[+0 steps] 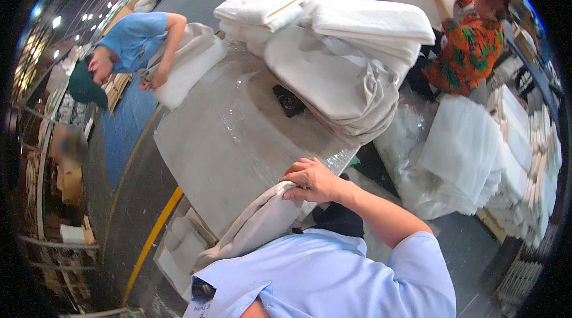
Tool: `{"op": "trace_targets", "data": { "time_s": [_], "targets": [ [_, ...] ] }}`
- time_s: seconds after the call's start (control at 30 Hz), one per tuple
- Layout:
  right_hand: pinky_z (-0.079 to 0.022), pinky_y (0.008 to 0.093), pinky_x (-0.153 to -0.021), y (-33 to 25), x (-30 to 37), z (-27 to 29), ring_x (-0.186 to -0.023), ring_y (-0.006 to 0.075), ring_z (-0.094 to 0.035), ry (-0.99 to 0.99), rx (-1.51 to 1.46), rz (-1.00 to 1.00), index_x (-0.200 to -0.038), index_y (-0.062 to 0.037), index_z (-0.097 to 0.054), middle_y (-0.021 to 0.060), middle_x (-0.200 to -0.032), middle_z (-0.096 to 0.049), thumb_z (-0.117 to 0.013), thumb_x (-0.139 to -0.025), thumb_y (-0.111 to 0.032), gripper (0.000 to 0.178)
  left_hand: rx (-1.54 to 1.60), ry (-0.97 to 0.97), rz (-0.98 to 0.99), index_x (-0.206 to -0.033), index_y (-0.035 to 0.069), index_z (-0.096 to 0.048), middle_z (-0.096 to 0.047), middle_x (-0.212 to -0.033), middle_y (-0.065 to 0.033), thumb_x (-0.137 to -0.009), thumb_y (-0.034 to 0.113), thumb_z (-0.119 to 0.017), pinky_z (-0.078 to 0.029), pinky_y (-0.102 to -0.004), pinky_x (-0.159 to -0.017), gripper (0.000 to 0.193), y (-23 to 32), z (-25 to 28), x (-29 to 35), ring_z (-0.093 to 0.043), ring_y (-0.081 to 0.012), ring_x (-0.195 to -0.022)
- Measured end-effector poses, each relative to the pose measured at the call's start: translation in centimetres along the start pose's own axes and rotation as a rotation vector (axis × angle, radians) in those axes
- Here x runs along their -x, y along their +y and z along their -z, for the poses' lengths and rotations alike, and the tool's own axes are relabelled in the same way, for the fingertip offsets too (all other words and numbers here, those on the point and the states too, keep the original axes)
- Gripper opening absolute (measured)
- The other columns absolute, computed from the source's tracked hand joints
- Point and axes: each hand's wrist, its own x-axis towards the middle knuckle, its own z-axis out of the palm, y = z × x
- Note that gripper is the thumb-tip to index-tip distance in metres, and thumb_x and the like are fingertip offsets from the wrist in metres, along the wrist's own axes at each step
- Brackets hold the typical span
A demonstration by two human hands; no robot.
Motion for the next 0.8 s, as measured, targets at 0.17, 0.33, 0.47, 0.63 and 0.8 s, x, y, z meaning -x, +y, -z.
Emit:
{"op": "trace_targets", "data": {
  "time_s": [0.17,0.33,0.47,0.63,0.8],
  "targets": [
    [-0.041,0.0492,-0.108,-0.3,0.3,-0.2,-0.123,0.0289,-0.061,0.002,0.064,0.012,-0.128,-0.0166,-0.074,0.0061,-0.123,-0.071,-0.072,-0.095,-0.053,0.049,0.34,-0.119,-0.446,-0.132,0.002,-0.063,-0.071,-0.115,-0.0073,-0.099,0.019,-0.074,-0.054,-0.0324,-0.092,0.038,11.0,8.1,-2.4,-0.066,-0.014,-0.102],
    [-0.036,0.0575,-0.113,-0.3,0.6,-0.9,-0.135,0.0326,-0.054,0.173,0.151,0.021,-0.141,-0.0157,-0.064,0.0118,-0.137,-0.064,-0.075,-0.091,-0.054,0.064,0.102,-0.563,-1.197,-0.144,0.005,-0.054,-0.069,-0.122,-0.0108,-0.089,0.042,-0.085,-0.056,-0.0403,-0.095,0.073,32.8,5.1,3.9,-0.066,-0.0229,-0.107],
    [-0.03,0.0603,-0.119,-1.4,1.6,-1.6,-0.147,0.0386,-0.042,0.445,0.078,-0.057,-0.15,-0.0133,-0.057,0.0177,-0.148,-0.055,-0.078,-0.089,-0.053,0.075,-0.195,-0.558,-1.192,-0.128,0.005,-0.058,-0.069,-0.106,-0.0051,-0.086,0.03,-0.084,-0.053,-0.0344,-0.081,0.055,38.6,1.3,5.2,-0.064,-0.0165,-0.091],
    [-0.05,0.0404,-0.102,-0.1,7.1,-5.7,-0.118,0.0242,-0.064,0.742,-0.461,-0.626,-0.127,-0.0042,-0.067,0.0122,-0.126,-0.069,-0.069,-0.102,-0.032,0.037,-0.115,-0.829,-1.015,-0.098,0.004,-0.061,-0.06,-0.08,0.001,-0.086,0.016,-0.08,-0.045,-0.0284,-0.063,0.026,40.3,1.1,3.8,-0.054,-0.0084,-0.07],
    [-0.051,0.0351,-0.097,1.1,9.3,-12.6,-0.111,0.0149,-0.064,0.414,-1.156,-0.783,-0.12,-0.0057,-0.071,0.0041,-0.117,-0.072,-0.061,-0.108,-0.035,0.033,-0.048,-0.967,-1.16,-0.09,0.003,-0.06,-0.056,-0.075,0.0007,-0.086,0.01,-0.077,-0.04,-0.0264,-0.06,0.019,40.1,1.3,3.6,-0.049,-0.0068,-0.068]
  ]
}}
